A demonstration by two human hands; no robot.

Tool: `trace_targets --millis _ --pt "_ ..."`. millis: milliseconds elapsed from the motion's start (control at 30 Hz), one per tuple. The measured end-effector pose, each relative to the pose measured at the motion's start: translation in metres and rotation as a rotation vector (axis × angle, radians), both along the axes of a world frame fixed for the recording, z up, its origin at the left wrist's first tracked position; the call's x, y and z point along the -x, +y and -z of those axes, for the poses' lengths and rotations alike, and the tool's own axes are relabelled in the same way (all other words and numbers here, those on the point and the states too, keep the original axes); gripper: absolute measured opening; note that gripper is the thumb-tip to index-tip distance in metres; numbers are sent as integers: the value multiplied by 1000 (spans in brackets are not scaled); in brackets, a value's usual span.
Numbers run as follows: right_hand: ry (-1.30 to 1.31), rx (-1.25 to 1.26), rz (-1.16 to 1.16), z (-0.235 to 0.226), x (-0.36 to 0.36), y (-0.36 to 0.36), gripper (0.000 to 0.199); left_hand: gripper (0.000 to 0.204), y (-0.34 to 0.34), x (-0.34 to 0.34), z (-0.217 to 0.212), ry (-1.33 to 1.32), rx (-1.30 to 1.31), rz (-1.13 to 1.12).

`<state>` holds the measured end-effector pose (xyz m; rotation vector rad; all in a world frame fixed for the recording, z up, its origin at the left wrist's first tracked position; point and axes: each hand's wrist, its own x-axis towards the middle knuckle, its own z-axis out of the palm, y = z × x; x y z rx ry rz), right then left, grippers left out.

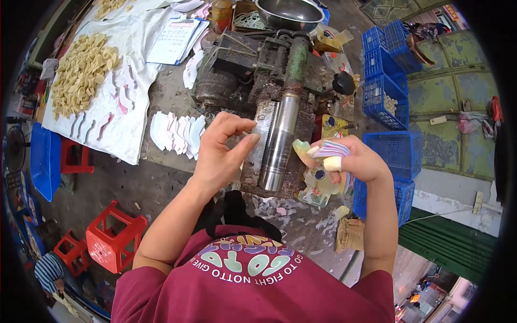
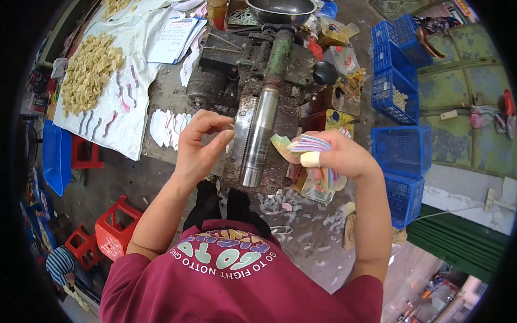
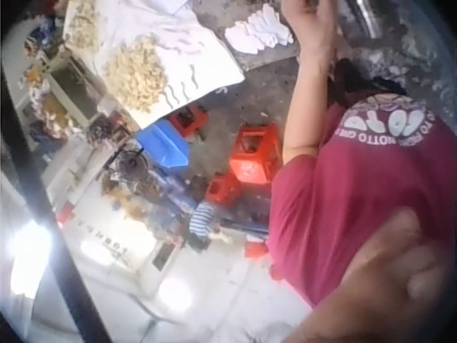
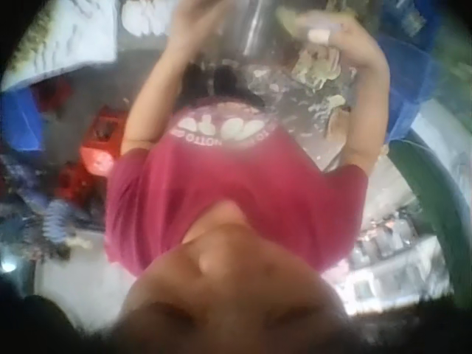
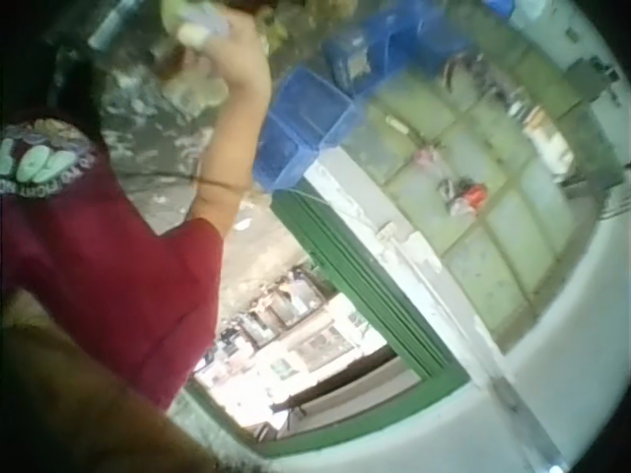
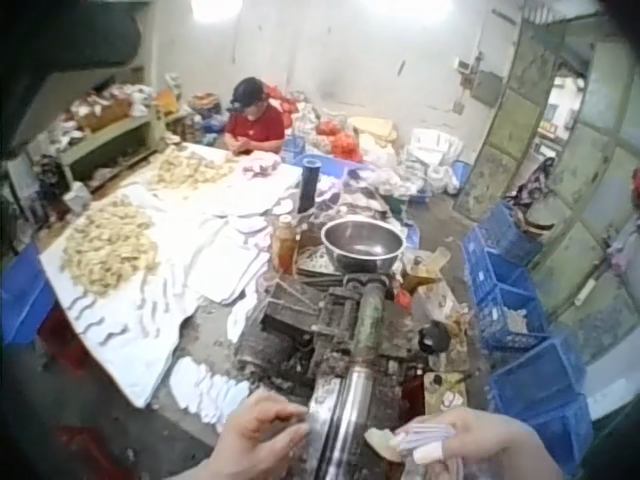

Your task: The person wraps small, colorful, rectangular items using a cylindrical metal tool. They pick up a flat wrapper, place the item on it, and roll it around the metal cylinder to form a tight cylindrical shape. The wrapped items are then placed on a white cloth on the table. The person occasionally pours a liquid from a plastic container into a metal bowl.

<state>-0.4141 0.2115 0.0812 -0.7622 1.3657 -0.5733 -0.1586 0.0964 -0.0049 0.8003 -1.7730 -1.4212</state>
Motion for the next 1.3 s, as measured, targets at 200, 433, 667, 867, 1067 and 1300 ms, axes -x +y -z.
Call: trace_targets --millis 200,433,667,867,1067,1300 --pt "70 -26 -31 10 -12 -32 34 20 8 3 32 -125 166 -46" --pt "20 172 189 3 -5 -14 45 7 -31 -37 60 49 -266 -407" --pt "-107 229 312 13 -35 -15 48 14 -64 -113 149 -523 590 -311" --pt "-108 222 383 14 -57 -30 51 33 -40 -133 164 -584 534 -140" --pt "-95 270 409 5 -70 -36 54 45 -192 -203 185 -500 -34 -996" --pt "-84 295 539 1 -101 -46 53 49 -282 -214 186 -1030 -277 -989"
